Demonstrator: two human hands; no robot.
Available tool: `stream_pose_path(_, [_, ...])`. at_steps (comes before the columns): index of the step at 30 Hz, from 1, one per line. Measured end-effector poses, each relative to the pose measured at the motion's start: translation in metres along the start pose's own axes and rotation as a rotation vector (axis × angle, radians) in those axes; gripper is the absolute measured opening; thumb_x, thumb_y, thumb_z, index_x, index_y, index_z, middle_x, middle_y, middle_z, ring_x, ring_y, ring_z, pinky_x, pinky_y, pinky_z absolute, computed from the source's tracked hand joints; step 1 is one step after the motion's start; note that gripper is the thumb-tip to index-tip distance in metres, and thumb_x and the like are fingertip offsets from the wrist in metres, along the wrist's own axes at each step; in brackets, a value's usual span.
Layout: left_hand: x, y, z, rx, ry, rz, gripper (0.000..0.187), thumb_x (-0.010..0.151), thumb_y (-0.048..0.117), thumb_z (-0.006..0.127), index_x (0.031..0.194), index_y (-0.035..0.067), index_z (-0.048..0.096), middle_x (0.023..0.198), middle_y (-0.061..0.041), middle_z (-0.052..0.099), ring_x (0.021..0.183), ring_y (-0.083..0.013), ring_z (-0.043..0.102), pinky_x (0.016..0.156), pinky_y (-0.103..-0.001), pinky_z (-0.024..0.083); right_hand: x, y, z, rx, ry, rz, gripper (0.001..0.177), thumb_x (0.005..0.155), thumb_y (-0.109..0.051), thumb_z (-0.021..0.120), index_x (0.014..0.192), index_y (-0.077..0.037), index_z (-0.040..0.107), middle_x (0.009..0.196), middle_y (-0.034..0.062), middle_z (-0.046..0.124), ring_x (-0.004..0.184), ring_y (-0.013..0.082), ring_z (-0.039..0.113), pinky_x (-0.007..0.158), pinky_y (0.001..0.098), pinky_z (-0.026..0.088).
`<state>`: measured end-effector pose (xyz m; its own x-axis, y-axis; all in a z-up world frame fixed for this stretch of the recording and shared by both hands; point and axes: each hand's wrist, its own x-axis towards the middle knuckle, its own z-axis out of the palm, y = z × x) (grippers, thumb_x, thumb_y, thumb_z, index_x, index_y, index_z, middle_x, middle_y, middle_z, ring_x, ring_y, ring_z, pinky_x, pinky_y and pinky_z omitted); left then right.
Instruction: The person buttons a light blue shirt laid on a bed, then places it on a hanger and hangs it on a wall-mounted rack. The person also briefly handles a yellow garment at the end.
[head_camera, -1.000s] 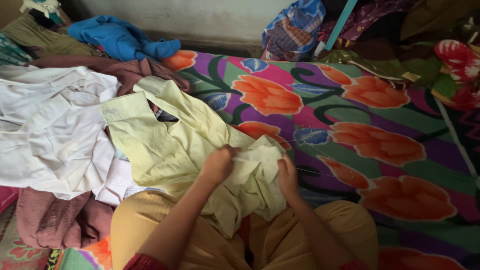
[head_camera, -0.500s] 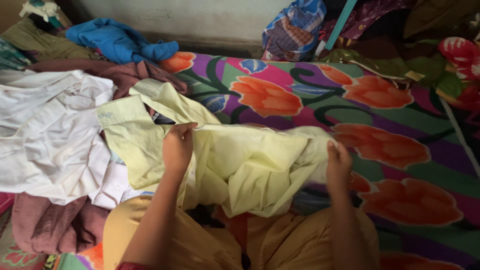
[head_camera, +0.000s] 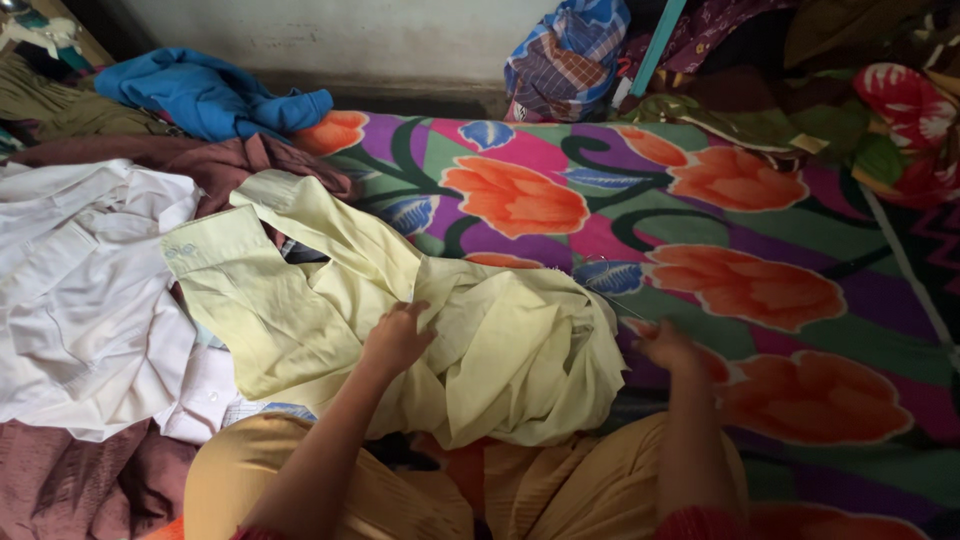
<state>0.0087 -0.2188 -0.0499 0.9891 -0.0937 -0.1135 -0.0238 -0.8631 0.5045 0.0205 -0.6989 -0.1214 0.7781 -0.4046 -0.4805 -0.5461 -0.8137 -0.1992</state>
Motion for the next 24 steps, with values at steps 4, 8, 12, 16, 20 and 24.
stream_pose_path(4, [0.009,-0.011,0.009,0.006,0.007,-0.165,0.074,0.08,0.032,0.079,0.145,0.019,0.048,0.143,-0.015,0.053,0.127,-0.0389,0.055,0.101,-0.048,0.048,0.008,0.0,0.014,-0.055,0.047,0.002,0.083,0.074,-0.03,0.092,0.141,-0.004,0.051,0.14,0.0212,0.059,0.128,0.0369,0.059,0.104,0.045,0.049])
stream_pose_path(8, [0.02,-0.033,0.032,-0.073,0.028,-0.184,0.092,0.078,0.034,0.081,0.152,0.014,0.032,0.137,-0.024,0.056,0.12,-0.0428,0.058,0.097,-0.049,0.05,0.029,0.02,0.042,0.417,-0.068,-0.243,0.053,0.077,-0.009,0.067,0.129,-0.018,0.072,0.112,0.0141,0.081,0.104,0.0327,0.078,0.091,0.0436,0.056])
stream_pose_path(12, [0.03,-0.049,0.055,-0.122,-0.11,-0.233,0.103,0.08,0.036,0.079,0.159,0.007,0.02,0.119,-0.027,0.068,0.113,-0.0424,0.065,0.096,-0.049,0.052,0.043,0.026,0.042,0.278,0.158,-0.257,0.027,0.099,-0.019,0.058,0.115,-0.008,0.077,0.101,0.0197,0.077,0.093,0.0358,0.075,0.084,0.0447,0.056])
stream_pose_path(16, [0.025,-0.047,0.05,-0.083,-0.137,-0.18,0.055,0.081,0.038,0.074,0.127,0.009,0.067,0.118,-0.021,0.073,0.114,-0.0373,0.069,0.097,-0.047,0.054,0.013,0.026,0.02,0.31,0.456,-0.336,0.027,0.103,-0.023,0.058,0.118,-0.008,0.075,0.101,0.0188,0.076,0.093,0.0334,0.071,0.081,0.0439,0.053])
stream_pose_path(20, [0.017,-0.021,0.018,-0.132,-0.018,-0.289,0.043,0.091,0.043,0.064,0.118,0.011,0.072,0.118,-0.022,0.07,0.114,-0.04,0.065,0.096,-0.05,0.051,-0.039,0.009,-0.011,0.681,0.362,-0.306,0.031,0.105,-0.024,0.05,0.124,-0.008,0.069,0.104,0.0113,0.076,0.074,0.0231,0.075,0.066,0.0359,0.058])
stream_pose_path(24, [0.009,-0.009,-0.007,-0.213,0.17,-0.259,0.037,0.093,0.037,0.059,0.121,0.016,0.071,0.114,-0.023,0.071,0.111,-0.0418,0.065,0.094,-0.051,0.051,-0.076,-0.001,-0.032,0.748,0.204,-0.111,0.031,0.107,-0.027,0.051,0.124,-0.007,0.068,0.1,0.0138,0.076,0.065,0.0244,0.07,0.06,0.038,0.055])
